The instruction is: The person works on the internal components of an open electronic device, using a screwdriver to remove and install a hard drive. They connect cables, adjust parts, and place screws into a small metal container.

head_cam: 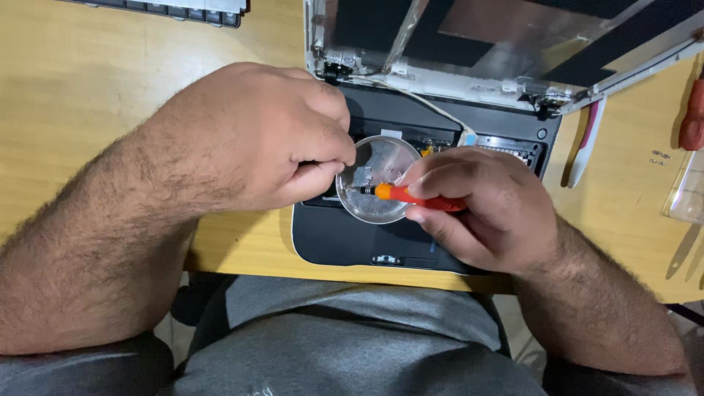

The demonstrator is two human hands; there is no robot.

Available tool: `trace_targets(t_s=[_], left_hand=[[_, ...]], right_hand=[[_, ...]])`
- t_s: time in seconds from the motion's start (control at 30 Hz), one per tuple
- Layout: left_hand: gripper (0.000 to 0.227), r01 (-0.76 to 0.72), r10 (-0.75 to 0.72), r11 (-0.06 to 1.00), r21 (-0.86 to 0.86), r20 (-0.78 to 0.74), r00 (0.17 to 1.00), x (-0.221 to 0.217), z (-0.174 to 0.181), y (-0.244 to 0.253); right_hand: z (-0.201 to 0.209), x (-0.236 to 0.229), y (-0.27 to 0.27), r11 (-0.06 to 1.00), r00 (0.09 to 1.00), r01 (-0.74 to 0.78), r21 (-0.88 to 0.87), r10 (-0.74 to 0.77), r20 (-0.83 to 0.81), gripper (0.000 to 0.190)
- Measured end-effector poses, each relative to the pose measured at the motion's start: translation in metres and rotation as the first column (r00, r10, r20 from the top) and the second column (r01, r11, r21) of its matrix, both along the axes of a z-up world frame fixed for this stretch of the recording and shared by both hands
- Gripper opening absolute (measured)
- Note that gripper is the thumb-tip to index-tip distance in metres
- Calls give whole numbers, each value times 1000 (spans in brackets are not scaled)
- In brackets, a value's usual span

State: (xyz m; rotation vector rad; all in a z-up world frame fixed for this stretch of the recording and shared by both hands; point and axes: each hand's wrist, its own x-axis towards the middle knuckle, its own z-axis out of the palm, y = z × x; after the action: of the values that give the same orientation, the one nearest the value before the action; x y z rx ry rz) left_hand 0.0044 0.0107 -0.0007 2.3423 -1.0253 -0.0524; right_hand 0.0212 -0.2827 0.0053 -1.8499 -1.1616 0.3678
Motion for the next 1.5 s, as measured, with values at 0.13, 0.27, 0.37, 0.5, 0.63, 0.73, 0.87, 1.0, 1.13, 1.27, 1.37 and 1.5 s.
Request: trace_targets(t_s=[0.13, 0.27, 0.37, 0.5, 0.63, 0.73, 0.87, 1.0, 1.13, 1.27, 1.37, 1.5], left_hand=[[12, 3, -3, 1000, -18, 25, 1000, -1, 1, 0], [12, -2, 5, 999, -46, 59, 998, -1, -1, 0], [17, -11, 12, 999, -50, 20, 1000, 0, 0, -2], [18, -32, 22, 996, -89, -116, 993, 1, 5, -6], [20, -19, -7, 972, -235, -107, 994, -1, 2, -9], [17, -9, -41, 944, -330, -146, 988, -2, 2, -8], [17, -13, -59, 933, -359, -189, 980, -2, 4, -8], [16, -21, -52, 924, -381, -180, 982, -3, 4, -8], [17, -33, -41, 939, -343, -205, 978, -3, 7, -8], [16, -32, -35, 942, -335, -192, 981, -3, 6, -8], [14, -15, -29, 948, -317, -135, 990, -2, 5, -7], [13, -51, 59, 990, -134, 55, 997, 0, 3, -4]], right_hand=[[-3, 0, -6, 1000, 1000, -1, 4, 1, -11, 23], [-1, -3, -7, 987, 990, 132, 88, -127, -56, 24], [-6, -2, -8, 951, 971, 202, 234, -165, -171, 23], [-8, -3, -8, 837, 878, 386, 389, -204, -433, 17], [-5, -9, -5, 762, 793, 519, 387, -259, -552, 27], [-6, -7, -4, 790, 844, 442, 425, -206, -496, 20], [-6, -10, -2, 799, 843, 438, 412, -206, -497, 20], [-6, -13, -1, 779, 808, 514, 361, -298, -508, 24], [-5, -9, -2, 794, 846, 461, 397, -257, -468, 20], [-4, -6, -3, 812, 864, 426, 400, -235, -445, 19], [-4, -7, -4, 811, 858, 434, 391, -240, -454, 20], [-4, -2, -4, 840, 901, 357, 408, -195, -387, 19]])
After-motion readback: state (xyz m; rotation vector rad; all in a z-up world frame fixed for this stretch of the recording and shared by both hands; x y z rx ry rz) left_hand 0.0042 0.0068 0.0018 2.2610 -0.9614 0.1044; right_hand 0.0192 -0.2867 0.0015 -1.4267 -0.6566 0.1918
